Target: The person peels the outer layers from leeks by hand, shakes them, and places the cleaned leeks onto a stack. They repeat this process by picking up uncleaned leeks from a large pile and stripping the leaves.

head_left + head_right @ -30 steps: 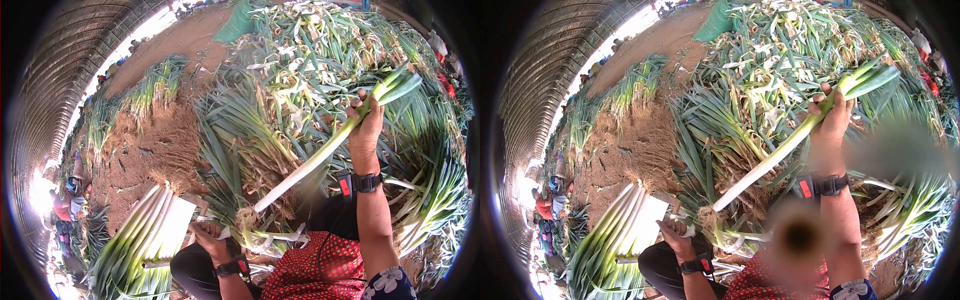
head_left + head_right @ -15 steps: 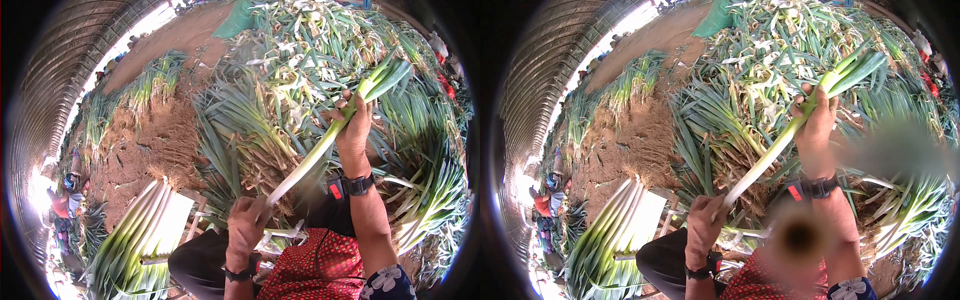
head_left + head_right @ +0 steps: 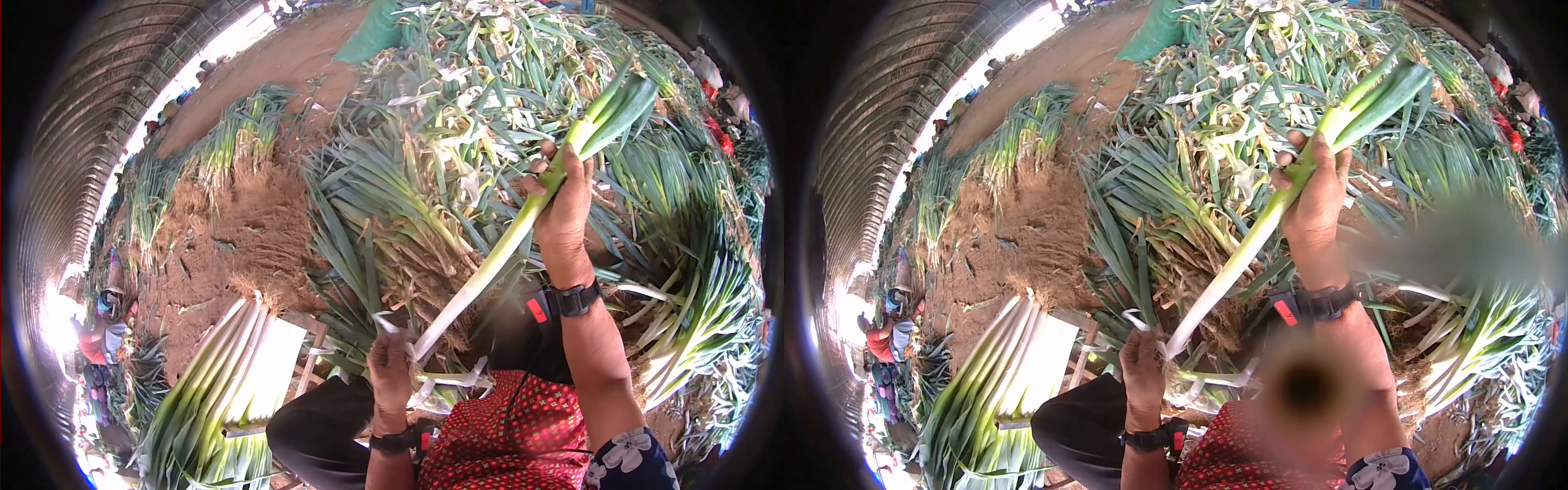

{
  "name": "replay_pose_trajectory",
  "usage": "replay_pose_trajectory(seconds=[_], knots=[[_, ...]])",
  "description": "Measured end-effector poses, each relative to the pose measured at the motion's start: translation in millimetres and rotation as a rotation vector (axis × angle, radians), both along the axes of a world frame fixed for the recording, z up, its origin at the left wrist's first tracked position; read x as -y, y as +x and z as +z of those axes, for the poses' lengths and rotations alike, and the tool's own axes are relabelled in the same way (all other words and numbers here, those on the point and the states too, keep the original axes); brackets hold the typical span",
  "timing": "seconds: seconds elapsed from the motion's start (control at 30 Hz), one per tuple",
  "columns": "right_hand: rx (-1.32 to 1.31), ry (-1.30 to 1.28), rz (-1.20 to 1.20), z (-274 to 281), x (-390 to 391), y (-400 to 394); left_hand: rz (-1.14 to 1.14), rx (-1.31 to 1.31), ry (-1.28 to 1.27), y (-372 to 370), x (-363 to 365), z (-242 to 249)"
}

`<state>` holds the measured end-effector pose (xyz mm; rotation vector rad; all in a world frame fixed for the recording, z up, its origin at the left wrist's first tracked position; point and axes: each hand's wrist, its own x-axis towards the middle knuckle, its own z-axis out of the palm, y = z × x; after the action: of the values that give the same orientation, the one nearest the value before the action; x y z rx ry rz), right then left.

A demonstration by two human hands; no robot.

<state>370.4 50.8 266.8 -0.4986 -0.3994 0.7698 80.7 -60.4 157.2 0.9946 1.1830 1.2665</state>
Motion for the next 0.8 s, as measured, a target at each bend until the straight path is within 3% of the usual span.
replay_pose_trajectory(seconds=[0.03,0.13,0.23,0.3,0.53,0.57,0.7,0.8], knots=[[-0.01,0.018,-0.013,-1,-1,3,0.043,0.3,-0.084,-3,0,2],[-0.059,0.047,-0.014,-4,-3,11,0.192,0.618,-0.163,-24,-3,0],[-0.093,0.081,-0.027,-11,-5,25,0.36,0.688,-0.048,-59,-16,-23],[-0.099,0.095,-0.07,-12,-6,30,0.339,0.713,0.026,-68,-14,-18],[-0.154,0.016,-0.002,-18,-16,25,-0.191,0.375,-0.028,-22,-5,7],[-0.183,-0.131,0.029,-16,-19,21,-0.12,0.407,-0.124,-8,-8,15],[-0.11,-0.357,0.124,-22,-20,-20,-0.339,0.202,-0.115,27,-19,38],[-0.147,-0.303,0.125,-42,-28,-13,-0.437,-0.092,0.118,24,-7,39]])
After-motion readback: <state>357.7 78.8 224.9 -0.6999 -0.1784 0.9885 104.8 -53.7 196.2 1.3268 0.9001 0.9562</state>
